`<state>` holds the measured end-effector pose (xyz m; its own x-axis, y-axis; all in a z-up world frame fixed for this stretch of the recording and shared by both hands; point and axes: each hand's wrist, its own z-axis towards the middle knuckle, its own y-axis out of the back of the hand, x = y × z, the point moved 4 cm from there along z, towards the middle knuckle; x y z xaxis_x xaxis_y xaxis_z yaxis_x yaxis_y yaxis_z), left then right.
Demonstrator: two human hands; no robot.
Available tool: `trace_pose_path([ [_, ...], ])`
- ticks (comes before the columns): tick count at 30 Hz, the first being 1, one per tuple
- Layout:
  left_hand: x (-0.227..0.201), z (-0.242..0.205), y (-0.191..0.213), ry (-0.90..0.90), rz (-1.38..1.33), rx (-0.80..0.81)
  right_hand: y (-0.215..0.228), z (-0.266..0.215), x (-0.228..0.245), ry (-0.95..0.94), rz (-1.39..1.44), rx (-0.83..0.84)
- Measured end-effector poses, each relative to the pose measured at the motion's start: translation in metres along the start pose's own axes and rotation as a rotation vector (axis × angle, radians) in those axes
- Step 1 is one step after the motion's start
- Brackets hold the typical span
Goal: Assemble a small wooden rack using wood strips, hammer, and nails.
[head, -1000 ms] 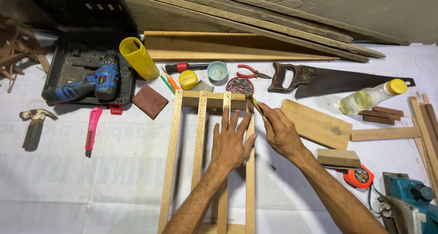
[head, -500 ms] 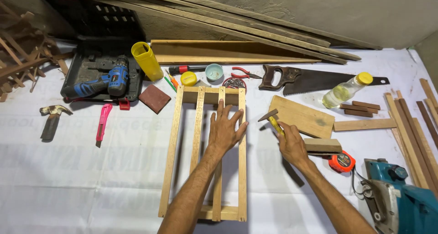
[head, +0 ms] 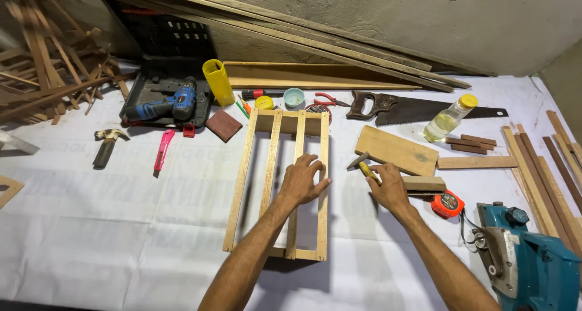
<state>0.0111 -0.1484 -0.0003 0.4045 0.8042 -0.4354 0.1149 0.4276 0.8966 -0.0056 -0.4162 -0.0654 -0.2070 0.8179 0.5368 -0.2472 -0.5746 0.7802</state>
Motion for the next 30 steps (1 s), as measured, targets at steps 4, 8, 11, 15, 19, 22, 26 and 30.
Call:
trace_pose_path([
  [4, 0.020, -0.023, 0.000, -0.055, -0.227, 0.018, 0.008, 0.008, 0.046, 0.051, 0.159, -0.007],
  [8, 0.046, -0.043, 0.030, -0.104, -0.368, -0.232, 0.009, 0.016, 0.096, 0.062, 0.243, 0.018],
  [11, 0.075, -0.054, 0.062, -0.034, -0.382, -0.410, 0.005, 0.024, 0.125, 0.080, 0.302, 0.030],
  [15, 0.123, -0.068, 0.092, 0.201, -0.531, -0.571, -0.006, 0.037, 0.149, 0.069, 0.331, 0.052],
  [19, 0.173, -0.069, 0.076, 0.300, -0.376, -0.555, -0.021, 0.042, 0.163, 0.106, 0.308, 0.030],
  [22, 0.191, -0.073, 0.064, 0.408, -0.483, -0.451, -0.033, 0.044, 0.172, 0.091, 0.295, 0.040],
  [26, 0.202, -0.067, 0.053, 0.527, -0.698, -0.243, -0.045, 0.046, 0.176, 0.083, 0.261, 0.053],
  [30, 0.199, -0.062, 0.056, 0.503, -0.737, -0.251, -0.048, 0.040, 0.173, 0.096, 0.235, 0.105],
])
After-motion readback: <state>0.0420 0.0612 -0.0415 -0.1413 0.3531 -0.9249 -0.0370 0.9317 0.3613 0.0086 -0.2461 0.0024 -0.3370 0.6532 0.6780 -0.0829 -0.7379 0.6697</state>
